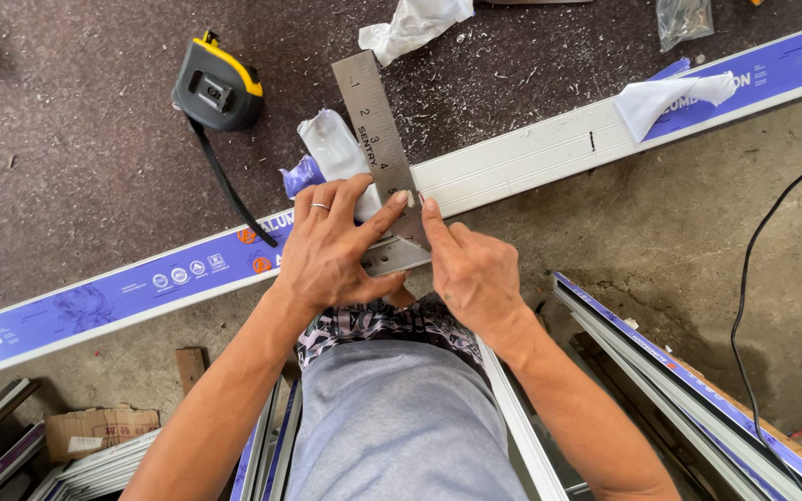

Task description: The person marks a white aluminum profile using a square ruler and a red marker, then inserts small blue plastic pieces into pre-drilled holes along the profile. The person handles the profile and tools on a workbench in a workshop setting.

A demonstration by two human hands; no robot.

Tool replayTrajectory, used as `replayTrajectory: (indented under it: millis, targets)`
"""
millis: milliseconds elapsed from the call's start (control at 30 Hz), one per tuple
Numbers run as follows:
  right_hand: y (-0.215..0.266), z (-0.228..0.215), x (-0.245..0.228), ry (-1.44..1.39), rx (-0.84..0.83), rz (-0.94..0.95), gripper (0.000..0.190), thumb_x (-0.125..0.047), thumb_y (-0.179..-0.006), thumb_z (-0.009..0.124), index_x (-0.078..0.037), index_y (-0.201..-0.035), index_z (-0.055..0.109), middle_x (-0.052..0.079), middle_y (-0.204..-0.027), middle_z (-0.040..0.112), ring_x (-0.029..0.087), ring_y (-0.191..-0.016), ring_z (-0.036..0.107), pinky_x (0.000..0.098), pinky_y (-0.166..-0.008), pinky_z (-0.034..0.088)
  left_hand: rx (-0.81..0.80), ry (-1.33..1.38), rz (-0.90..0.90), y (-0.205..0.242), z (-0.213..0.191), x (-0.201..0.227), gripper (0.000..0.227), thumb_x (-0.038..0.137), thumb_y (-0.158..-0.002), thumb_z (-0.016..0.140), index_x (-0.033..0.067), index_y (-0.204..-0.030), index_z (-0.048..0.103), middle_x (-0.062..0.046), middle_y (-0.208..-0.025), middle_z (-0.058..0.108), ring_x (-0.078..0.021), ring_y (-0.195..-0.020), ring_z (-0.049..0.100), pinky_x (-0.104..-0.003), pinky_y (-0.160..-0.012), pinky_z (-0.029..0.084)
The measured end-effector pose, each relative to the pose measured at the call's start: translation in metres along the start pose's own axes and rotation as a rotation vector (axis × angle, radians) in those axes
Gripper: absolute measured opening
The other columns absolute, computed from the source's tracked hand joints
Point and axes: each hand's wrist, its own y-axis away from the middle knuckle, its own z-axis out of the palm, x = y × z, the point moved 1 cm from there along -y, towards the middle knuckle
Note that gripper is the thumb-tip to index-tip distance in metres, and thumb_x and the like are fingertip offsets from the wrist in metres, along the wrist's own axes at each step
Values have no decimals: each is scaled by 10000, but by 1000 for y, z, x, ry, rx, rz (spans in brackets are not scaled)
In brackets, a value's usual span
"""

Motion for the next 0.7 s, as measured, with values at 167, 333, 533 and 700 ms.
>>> replayTrajectory:
  millis: [167,333,533,700]
  targets:
    - [1,-5,0,19,-19,-32,558,-31,-913,672,20,-1455,547,80,-716,580,236,-574,614,372,-525,520,16,8,5,-2,-3,1,920,516,-629,870,199,-1445,590,-177,-1364,510,-376,-1217,512,-526,-1039,370]
    - [11,-6,-2,0,-28,-26,528,-23,-930,661,11,-1445,551,80,-733,594,244,-595,631,378,-530,519,25,6,17,-1,-3,-1,912,517,-615,871,190,-1424,607,-191,-1350,516,-384,-1204,514,-523,-1015,370]
    - [9,-12,0,-84,46,-5,472,1,-946,685,-46,-1408,600,69,-670,580,228,-538,602,365,-504,505,63,16,13,-1,-5,2,884,491,-629,877,185,-1415,612,-181,-1353,520,-377,-1216,516,-516,-1033,379]
    - [13,-11,-5,-187,155,60,486,-26,-959,668,-29,-1432,556,104,-929,691,259,-715,658,359,-608,522,51,41,20,-2,-6,3,903,474,-618,882,183,-1429,611,-176,-1369,518,-373,-1230,512,-516,-1043,378]
